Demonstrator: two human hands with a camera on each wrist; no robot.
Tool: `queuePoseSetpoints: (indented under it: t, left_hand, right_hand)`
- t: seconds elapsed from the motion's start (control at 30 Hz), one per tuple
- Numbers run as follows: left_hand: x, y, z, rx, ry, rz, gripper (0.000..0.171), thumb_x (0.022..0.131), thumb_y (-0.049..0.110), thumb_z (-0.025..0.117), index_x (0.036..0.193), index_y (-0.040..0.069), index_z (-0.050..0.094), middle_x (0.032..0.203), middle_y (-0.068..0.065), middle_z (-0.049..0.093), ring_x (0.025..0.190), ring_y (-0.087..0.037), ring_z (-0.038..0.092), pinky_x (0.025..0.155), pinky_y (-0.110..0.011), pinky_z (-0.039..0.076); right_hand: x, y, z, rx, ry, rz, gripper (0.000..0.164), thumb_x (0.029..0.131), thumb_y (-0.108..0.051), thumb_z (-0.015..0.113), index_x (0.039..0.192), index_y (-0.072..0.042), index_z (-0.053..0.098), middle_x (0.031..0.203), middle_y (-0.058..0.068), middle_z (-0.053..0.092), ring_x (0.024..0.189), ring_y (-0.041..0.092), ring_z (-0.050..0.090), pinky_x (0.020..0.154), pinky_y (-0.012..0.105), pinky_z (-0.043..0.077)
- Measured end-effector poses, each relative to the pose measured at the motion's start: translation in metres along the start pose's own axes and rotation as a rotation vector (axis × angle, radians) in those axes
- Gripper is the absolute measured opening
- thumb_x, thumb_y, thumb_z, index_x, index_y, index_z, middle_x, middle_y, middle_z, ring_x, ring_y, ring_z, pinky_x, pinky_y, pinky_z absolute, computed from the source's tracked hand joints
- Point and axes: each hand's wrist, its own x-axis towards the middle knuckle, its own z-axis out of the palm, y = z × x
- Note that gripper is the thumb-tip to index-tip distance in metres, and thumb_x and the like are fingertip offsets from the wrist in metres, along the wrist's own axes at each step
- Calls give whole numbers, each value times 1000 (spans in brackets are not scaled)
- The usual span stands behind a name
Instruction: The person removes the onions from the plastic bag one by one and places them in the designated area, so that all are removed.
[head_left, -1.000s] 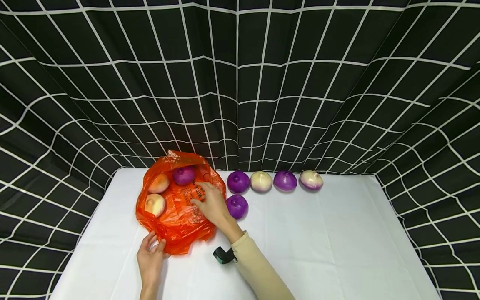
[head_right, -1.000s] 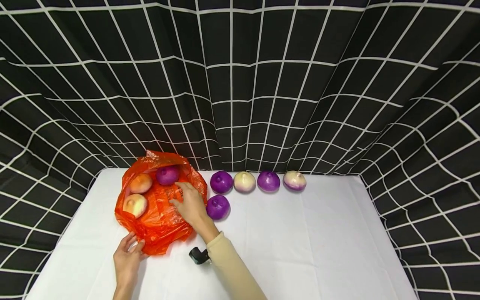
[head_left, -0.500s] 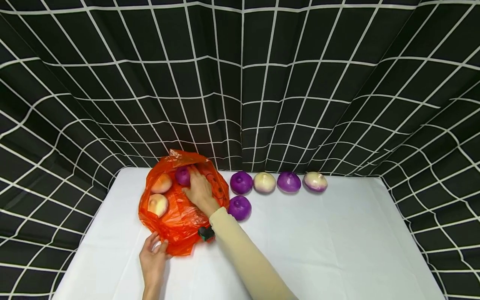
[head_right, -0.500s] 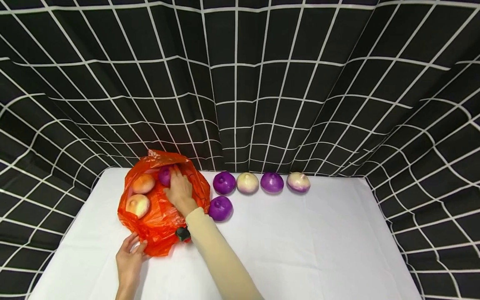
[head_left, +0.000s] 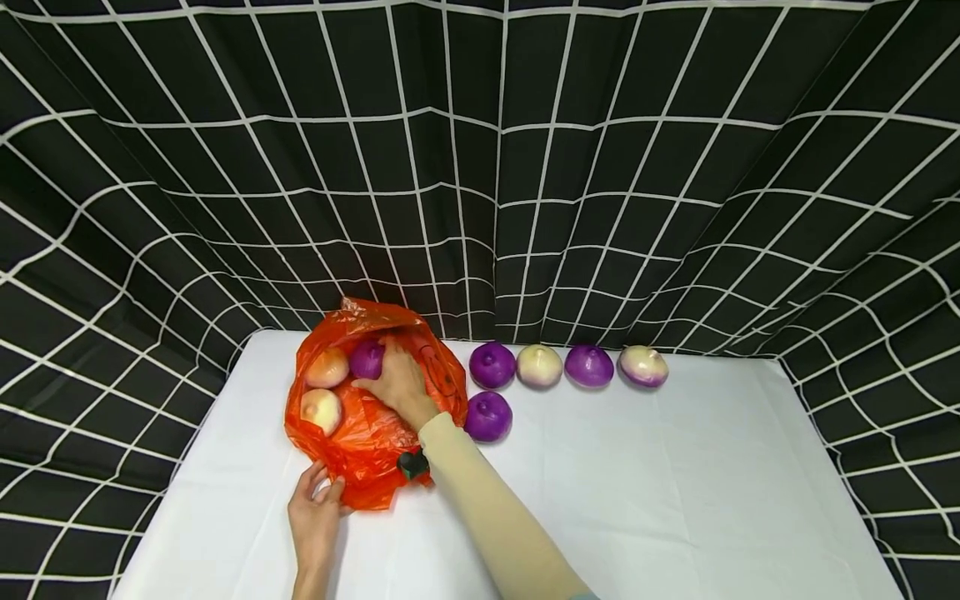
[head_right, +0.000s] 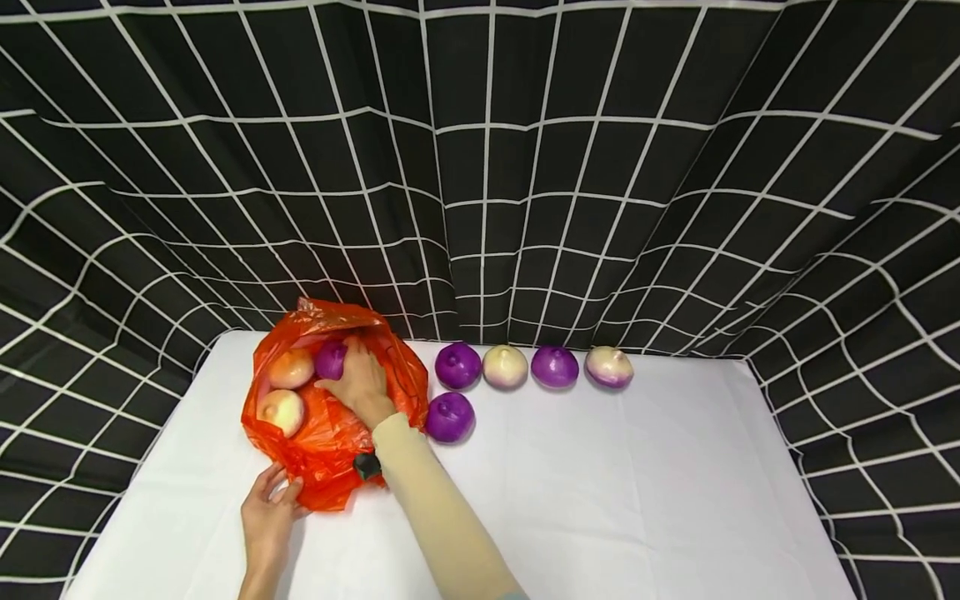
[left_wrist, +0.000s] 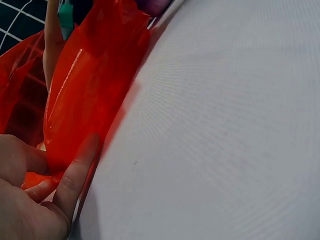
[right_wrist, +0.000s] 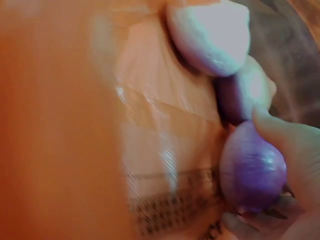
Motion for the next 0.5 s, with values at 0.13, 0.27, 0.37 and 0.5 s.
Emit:
queuePoseSetpoints:
  t: [0.13,0.27,0.37,0.5]
  left_hand:
    - [-3,-2,2,-6,-7,-13,51,95,-4,54,143,-8,37,135,-27,45,67,4,57,48,-20,53]
    - [-3,-4,3,-13,-5,-8,50,96,-4,54,143,-8,37,135,-26,45,68,4,57,48,-20,53]
    - [-2,-4,3,-6,1,6,49,95,-5,54,142,-8,38,134,-26,46,67,4,57,48,-20,52]
    - [-1,-1,3,13,16,21,48,94,-5,55,140,-9,41,131,-27,48,66,6,57,47,-19,52]
  right_hand:
    - [-2,0,8,27,51,37,76,75,-43,84,133,-11,45,119,8,64,107,23,64,90,32,54]
    - [-4,-1,9,-16,53,43,76,77,-42,83,136,-12,46,123,6,61,112,23,60,93,34,52]
    - [-6,-2,6,-73,46,43,73,77,-45,81,136,-14,50,125,4,58,113,22,57,93,34,52]
    - [-12,-7,-2,-108,51,25,73,77,-47,81,136,-16,52,128,3,58,114,20,56,90,35,53]
